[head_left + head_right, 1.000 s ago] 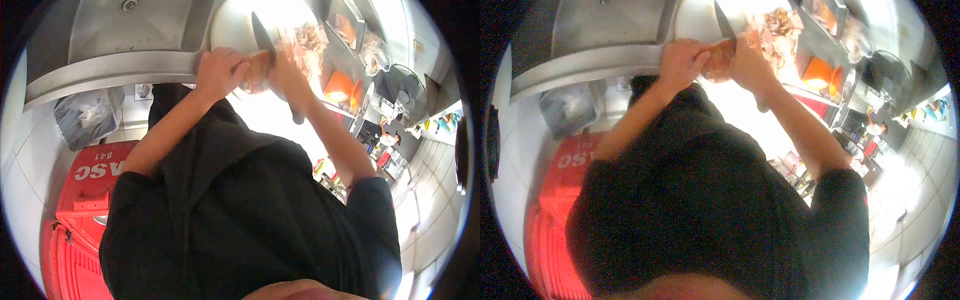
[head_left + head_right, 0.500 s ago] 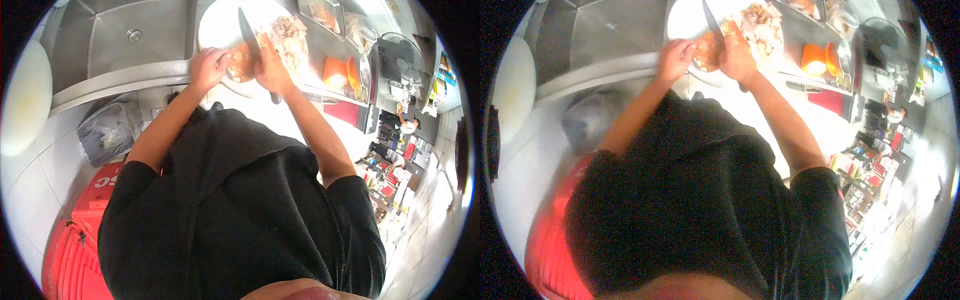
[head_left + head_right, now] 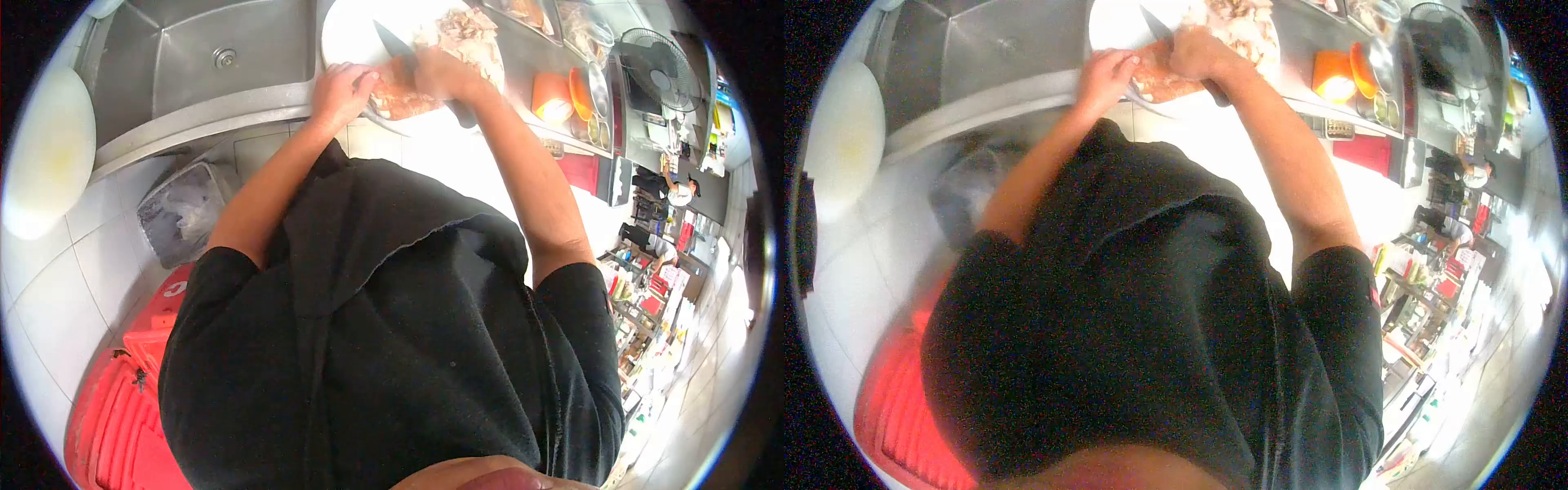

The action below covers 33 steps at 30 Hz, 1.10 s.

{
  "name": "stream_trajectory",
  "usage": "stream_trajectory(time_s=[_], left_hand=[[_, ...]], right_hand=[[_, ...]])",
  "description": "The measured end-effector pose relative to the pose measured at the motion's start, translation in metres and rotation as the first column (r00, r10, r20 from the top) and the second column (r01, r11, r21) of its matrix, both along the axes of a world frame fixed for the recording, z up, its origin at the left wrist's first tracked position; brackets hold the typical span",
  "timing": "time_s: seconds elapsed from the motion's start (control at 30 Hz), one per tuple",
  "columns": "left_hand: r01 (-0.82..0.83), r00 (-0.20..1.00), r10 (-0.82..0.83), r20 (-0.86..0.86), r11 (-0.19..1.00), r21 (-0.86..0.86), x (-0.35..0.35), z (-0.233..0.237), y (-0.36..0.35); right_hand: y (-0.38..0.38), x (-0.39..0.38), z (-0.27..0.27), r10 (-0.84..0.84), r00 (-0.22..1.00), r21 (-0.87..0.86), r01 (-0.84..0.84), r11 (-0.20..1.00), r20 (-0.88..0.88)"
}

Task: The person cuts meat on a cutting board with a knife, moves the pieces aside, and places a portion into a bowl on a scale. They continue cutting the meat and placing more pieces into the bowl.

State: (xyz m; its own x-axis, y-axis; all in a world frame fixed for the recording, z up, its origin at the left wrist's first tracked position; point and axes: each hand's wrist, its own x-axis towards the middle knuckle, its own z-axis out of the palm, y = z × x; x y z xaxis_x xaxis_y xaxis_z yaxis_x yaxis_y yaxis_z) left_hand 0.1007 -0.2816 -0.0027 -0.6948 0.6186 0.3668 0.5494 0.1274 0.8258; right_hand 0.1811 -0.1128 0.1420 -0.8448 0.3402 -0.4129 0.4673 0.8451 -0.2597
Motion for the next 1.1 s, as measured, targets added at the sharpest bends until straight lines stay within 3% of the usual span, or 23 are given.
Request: stream_trajectory(time_s=[0.17, 0.27, 0.4, 0.5, 0.57, 0.63, 0.7, 0.73, 0.83, 0.93, 1.03, 1.1], left_hand=[[-0.006, 0.999, 0.006, -0.032, 1.0, -0.009, 0.005, 0.002, -0.002], [0.014, 0.999, -0.015, -0.042, 0.999, -0.037, 0.007, 0.004, -0.005], [0.067, 0.998, -0.068, -0.007, 0.997, -0.025, 0.008, 0.0, -0.006], [0.033, 0.999, -0.032, 0.018, 0.999, -0.044, 0.004, -0.002, 0.0], [0.017, 1.0, -0.016, 0.006, 0.997, -0.078, 0.003, -0.001, 0.004], [0.006, 0.999, -0.009, -0.034, 0.994, -0.105, 0.0, 0.002, 0.004], [0.014, 0.998, -0.019, -0.056, 0.996, -0.085, 0.005, 0.004, 0.001], [0.023, 0.997, -0.028, -0.067, 0.997, -0.069, 0.005, 0.004, 0.003], [0.034, 0.997, -0.037, -0.062, 0.998, -0.049, 0.005, -0.001, 0.004], [0.03, 0.998, -0.032, -0.06, 0.999, -0.032, 0.004, 0.001, 0.0], [0.046, 0.998, -0.049, -0.042, 0.997, -0.065, 0.003, 0.009, -0.003], [0.045, 0.997, -0.047, -0.062, 0.998, -0.033, 0.002, 0.007, -0.002]], right_hand=[[-0.026, -0.002, 0.037, -0.084, 0.986, 0.055, 0.077, 0.996, 0.145], [-0.037, 0.022, 0.023, -0.106, 0.994, 0.15, 0.101, 0.984, 0.026], [-0.041, 0.049, -0.022, -0.126, 0.944, 0.18, 0.187, 0.966, -0.306], [-0.028, 0.045, -0.034, 0.021, 0.886, 0.156, 0.058, 0.986, -0.463], [-0.014, 0.041, -0.049, 0.042, 0.816, 0.158, 0.061, 0.986, -0.577], [-0.008, 0.026, -0.033, 0.02, 0.911, 0.134, 0.039, 0.99, -0.413], [-0.014, 0.001, 0.021, -0.044, 0.994, 0.06, 0.038, 0.997, 0.102], [-0.011, 0.003, 0.018, -0.047, 0.999, 0.048, 0.046, 0.998, 0.004], [-0.011, 0.003, 0.028, -0.052, 0.994, 0.035, 0.049, 0.998, 0.096], [-0.035, 0.022, 0.044, -0.3, 0.952, 0.106, 0.293, 0.95, 0.054], [-0.043, 0.056, 0.039, -0.224, 0.973, 0.138, 0.215, 0.967, 0.052], [-0.052, 0.061, 0.037, -0.319, 0.942, 0.117, 0.307, 0.944, 0.102]])
